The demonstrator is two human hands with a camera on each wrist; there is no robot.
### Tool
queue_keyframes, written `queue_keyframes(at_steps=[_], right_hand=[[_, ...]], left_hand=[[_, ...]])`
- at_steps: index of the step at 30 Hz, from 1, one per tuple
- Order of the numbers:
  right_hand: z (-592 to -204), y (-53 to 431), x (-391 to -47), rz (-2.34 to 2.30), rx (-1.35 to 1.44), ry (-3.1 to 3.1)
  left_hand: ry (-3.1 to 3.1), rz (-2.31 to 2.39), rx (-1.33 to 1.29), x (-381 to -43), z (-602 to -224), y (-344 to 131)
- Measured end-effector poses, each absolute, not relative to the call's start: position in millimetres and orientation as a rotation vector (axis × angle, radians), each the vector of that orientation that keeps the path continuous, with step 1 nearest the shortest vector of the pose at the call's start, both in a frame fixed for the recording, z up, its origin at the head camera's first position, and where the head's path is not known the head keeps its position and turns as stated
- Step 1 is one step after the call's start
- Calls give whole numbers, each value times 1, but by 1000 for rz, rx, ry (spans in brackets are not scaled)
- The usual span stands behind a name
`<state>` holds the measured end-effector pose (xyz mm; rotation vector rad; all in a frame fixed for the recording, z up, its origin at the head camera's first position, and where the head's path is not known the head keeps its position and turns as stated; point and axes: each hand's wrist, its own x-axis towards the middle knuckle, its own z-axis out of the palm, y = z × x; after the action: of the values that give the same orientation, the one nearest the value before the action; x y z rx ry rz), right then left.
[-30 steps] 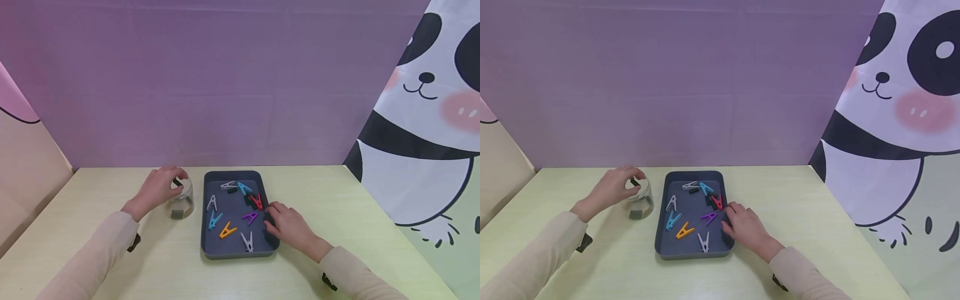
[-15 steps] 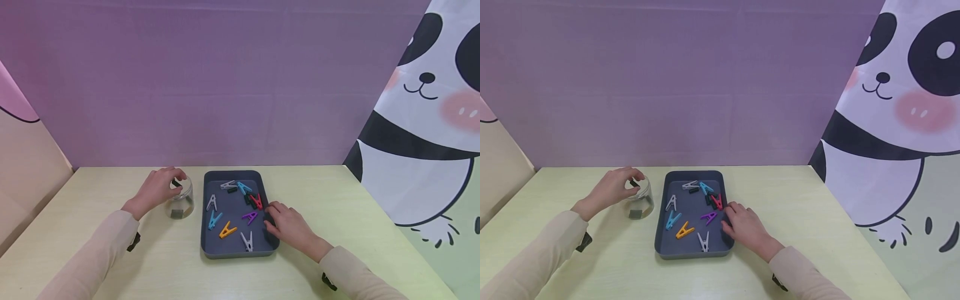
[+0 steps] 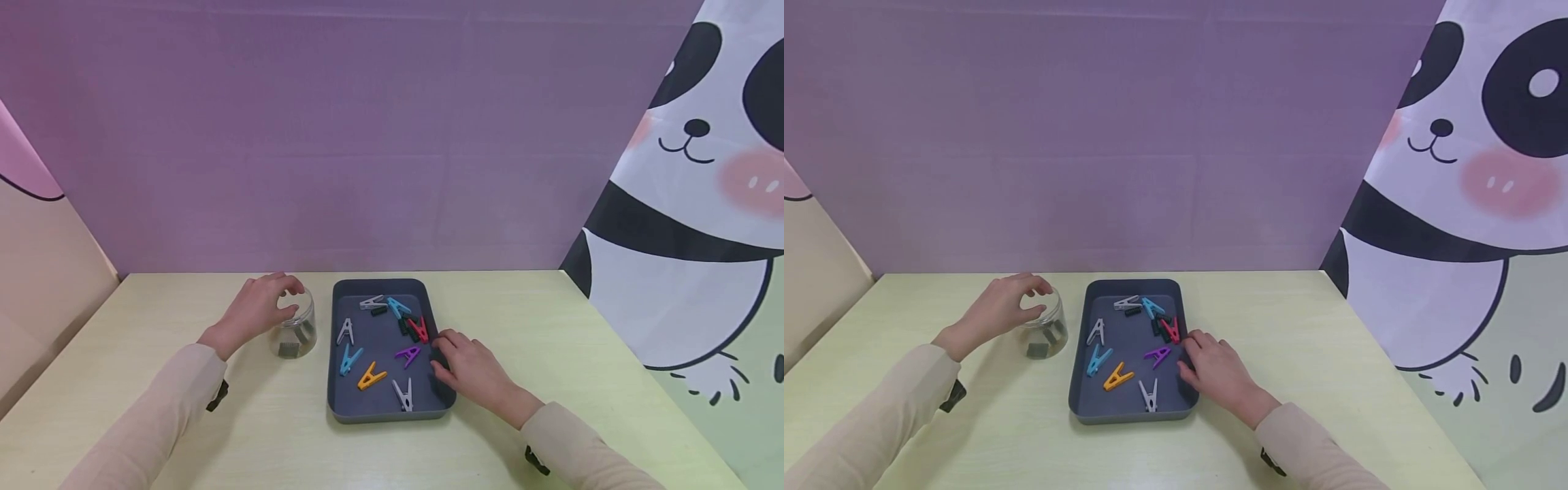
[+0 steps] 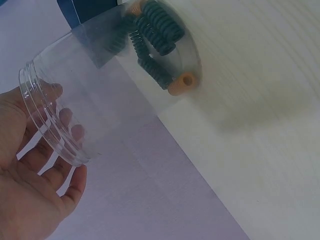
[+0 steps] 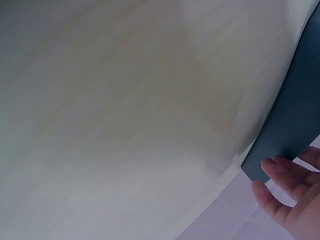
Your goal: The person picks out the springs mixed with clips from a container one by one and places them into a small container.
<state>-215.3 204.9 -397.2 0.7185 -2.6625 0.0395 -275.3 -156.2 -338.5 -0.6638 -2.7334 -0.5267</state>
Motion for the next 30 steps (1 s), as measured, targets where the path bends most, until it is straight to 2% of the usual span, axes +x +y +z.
queue_keyframes(at_steps=[15,30], right_hand=[[-397,205,-214,38,724,-2659],[-397,206,-215,36,733,-2654]], left_hand=[[-2663,-545,-714,-276,-330,-146],[-2695,-511,-742,-274,-326,-109]])
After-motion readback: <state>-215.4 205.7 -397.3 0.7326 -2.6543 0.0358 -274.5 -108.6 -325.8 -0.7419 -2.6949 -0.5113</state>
